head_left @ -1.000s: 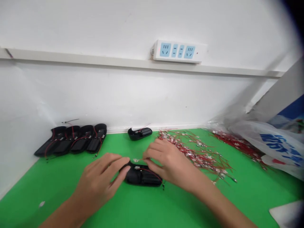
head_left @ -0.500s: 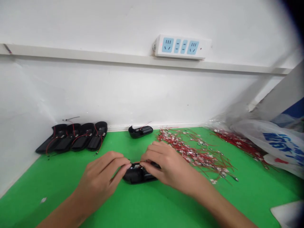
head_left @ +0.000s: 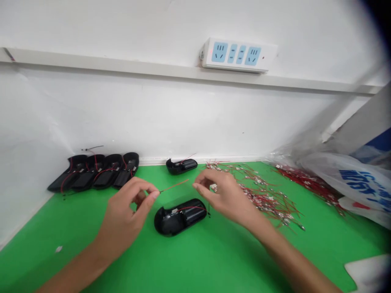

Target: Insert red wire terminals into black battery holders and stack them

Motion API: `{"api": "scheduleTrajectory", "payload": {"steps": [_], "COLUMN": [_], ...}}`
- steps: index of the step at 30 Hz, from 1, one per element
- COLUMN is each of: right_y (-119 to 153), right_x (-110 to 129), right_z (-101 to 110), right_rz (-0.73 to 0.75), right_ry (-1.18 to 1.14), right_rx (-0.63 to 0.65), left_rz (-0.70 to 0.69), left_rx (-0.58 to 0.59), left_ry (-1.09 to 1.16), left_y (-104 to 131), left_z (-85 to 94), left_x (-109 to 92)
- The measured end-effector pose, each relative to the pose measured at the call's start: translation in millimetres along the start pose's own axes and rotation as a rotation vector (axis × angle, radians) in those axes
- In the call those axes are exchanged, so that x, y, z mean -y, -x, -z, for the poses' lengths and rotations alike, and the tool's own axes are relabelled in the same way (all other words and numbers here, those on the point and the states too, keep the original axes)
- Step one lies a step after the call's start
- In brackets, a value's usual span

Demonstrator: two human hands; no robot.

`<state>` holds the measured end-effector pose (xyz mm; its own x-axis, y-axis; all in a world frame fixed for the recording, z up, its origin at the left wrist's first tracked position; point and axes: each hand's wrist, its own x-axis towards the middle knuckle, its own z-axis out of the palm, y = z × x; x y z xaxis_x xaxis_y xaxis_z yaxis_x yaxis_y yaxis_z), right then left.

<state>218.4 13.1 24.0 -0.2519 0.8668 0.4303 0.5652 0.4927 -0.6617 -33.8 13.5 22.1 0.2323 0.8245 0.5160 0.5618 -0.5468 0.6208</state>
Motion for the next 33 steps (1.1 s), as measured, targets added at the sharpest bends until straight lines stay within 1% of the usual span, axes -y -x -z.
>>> {"api": "scheduleTrajectory", "payload": {"steps": [2,3,4,6,9,11,16,18,20,22,24,27,29,33], "right_y": [2,4,6,10,13,13,12,12,11,9,6,4,4,4], "right_x": [6,10,15,24,31,31,27,25,21,16,10,2,-2,-9], "right_z": [-6,-11,-17,-27,-35,-36,-35,-34,-30,-23,-16,-11,-11,-17], "right_rz": [-0.104,-0.116,-0.103,-0.034,0.061,0.089,0.062,0.037,-0.006,-0.062,-0.111,-0.153,-0.165,-0.169], "right_ry": [-0.202,-0.295,-0.367,-0.424,-0.404,-0.390,-0.347,-0.326,-0.303,-0.276,-0.238,-0.182,-0.138,-0.033], "right_rx": [0.123,0.189,0.245,0.291,0.257,0.237,0.209,0.215,0.217,0.245,0.301,0.385,0.419,0.455], "left_rz": [0.116,0.153,0.173,0.172,0.122,0.110,0.115,0.073,-0.028,-0.145,-0.203,-0.176,-0.165,-0.164], "left_rx": [0.051,0.085,0.122,0.191,0.253,0.276,0.343,0.322,0.273,0.250,0.277,0.362,0.400,0.387], "left_ry": [0.102,0.148,0.188,0.258,0.332,0.342,0.270,0.179,0.049,-0.084,-0.170,-0.190,-0.164,-0.122], "left_y": [0,1,2,5,8,7,2,5,11,20,31,41,42,39], "left_z": [0.4,-0.1,-1.0,-3.4,-6.7,-7.9,-7.4,-6.7,-7.6,-11.7,-19.5,-32.9,-38.3,-38.7], "left_x": [-5,-8,-11,-16,-16,-13,-5,-6,-10,-12,-10,0,7,15]}}
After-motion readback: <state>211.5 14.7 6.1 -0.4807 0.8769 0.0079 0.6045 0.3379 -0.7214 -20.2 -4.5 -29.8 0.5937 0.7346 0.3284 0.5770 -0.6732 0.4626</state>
